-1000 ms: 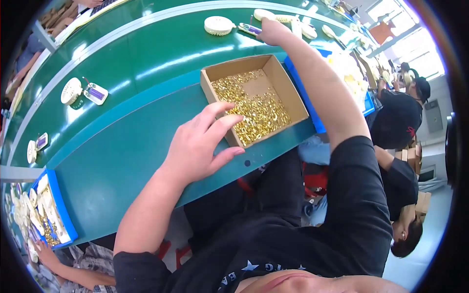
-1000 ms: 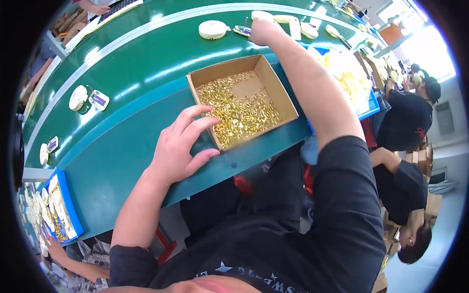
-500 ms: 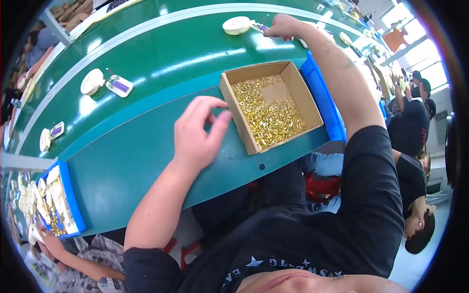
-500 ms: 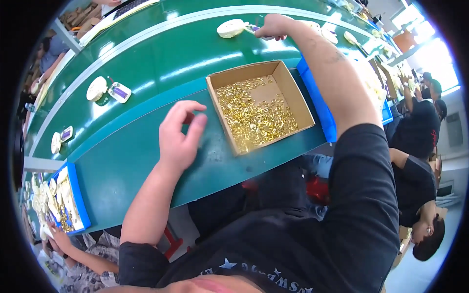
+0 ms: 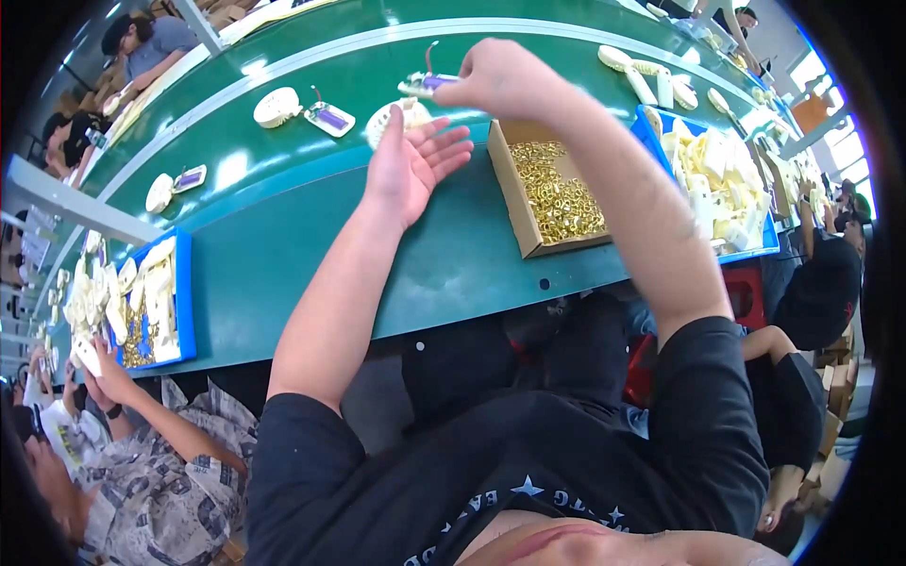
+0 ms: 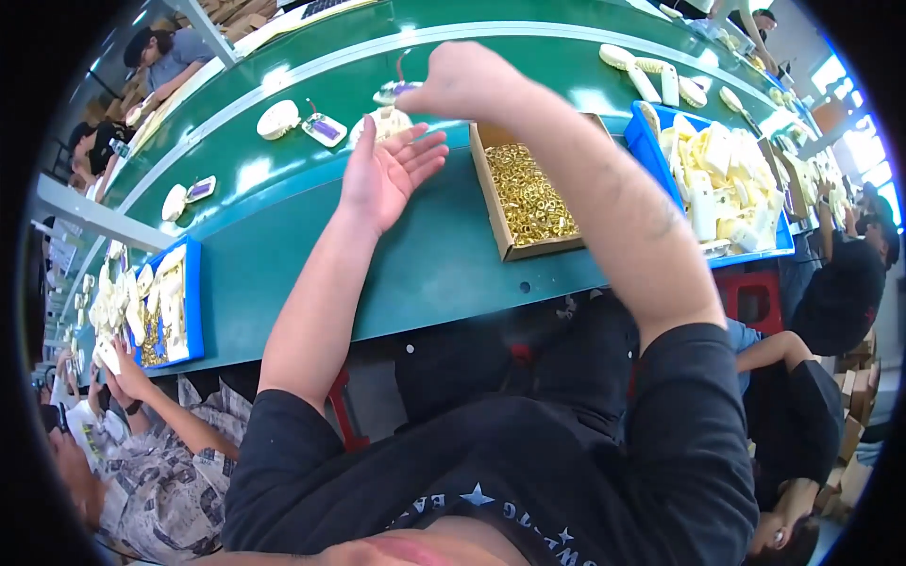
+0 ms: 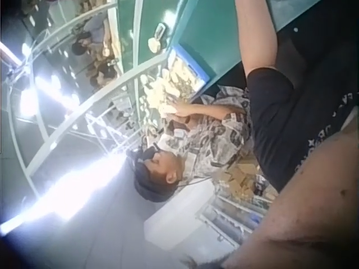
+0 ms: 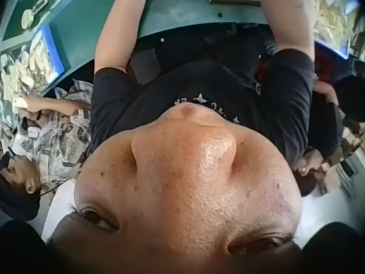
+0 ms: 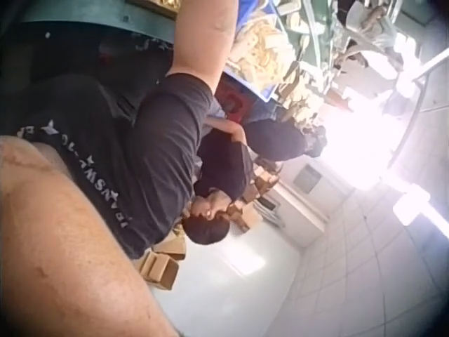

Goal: The person assembles portable fans by connecting internal wiring and circuit boards into the handle bases, snapping the outer plastic casing covers onto the handles by hand, and placing the assembled fans along the assembly line table.

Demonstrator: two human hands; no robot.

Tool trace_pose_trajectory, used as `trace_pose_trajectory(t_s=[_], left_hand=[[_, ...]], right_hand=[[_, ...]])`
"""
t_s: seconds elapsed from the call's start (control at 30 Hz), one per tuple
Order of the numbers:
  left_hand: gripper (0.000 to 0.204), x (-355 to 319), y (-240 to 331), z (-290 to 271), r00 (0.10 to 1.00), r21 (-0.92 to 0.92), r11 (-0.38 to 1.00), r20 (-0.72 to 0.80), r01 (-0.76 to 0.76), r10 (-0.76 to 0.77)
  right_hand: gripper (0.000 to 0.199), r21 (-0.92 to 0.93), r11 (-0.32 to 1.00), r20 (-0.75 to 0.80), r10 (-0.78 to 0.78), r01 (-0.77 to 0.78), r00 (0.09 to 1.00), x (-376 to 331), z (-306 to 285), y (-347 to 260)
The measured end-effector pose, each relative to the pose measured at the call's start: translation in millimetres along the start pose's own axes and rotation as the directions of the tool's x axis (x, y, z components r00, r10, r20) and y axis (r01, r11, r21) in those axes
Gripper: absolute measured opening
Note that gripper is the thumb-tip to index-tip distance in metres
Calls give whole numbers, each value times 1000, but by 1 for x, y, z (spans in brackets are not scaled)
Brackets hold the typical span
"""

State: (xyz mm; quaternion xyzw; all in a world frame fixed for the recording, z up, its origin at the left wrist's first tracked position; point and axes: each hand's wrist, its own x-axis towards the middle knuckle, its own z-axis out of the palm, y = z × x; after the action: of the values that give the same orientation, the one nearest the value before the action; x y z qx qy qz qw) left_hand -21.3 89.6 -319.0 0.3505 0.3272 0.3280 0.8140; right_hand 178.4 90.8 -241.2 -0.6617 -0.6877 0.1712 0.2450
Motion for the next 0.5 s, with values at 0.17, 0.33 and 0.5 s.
trace_pose_trajectory(t_s=[0.17,0.33,0.5], left_hand=[[68,1,22,-23,983,-106,983,-127,-149,135],[47,14,14,-23,988,-200,979,-155,-43,11],[36,9,8,-28,955,9,998,-291,-59,59]], right_hand=[[48,-191,978,-74,66,-79,995,-65,34,-76],[42,-272,960,-140,28,-65,990,-96,80,-62],[59,-384,922,-211,-138,47,968,-138,82,-36]])
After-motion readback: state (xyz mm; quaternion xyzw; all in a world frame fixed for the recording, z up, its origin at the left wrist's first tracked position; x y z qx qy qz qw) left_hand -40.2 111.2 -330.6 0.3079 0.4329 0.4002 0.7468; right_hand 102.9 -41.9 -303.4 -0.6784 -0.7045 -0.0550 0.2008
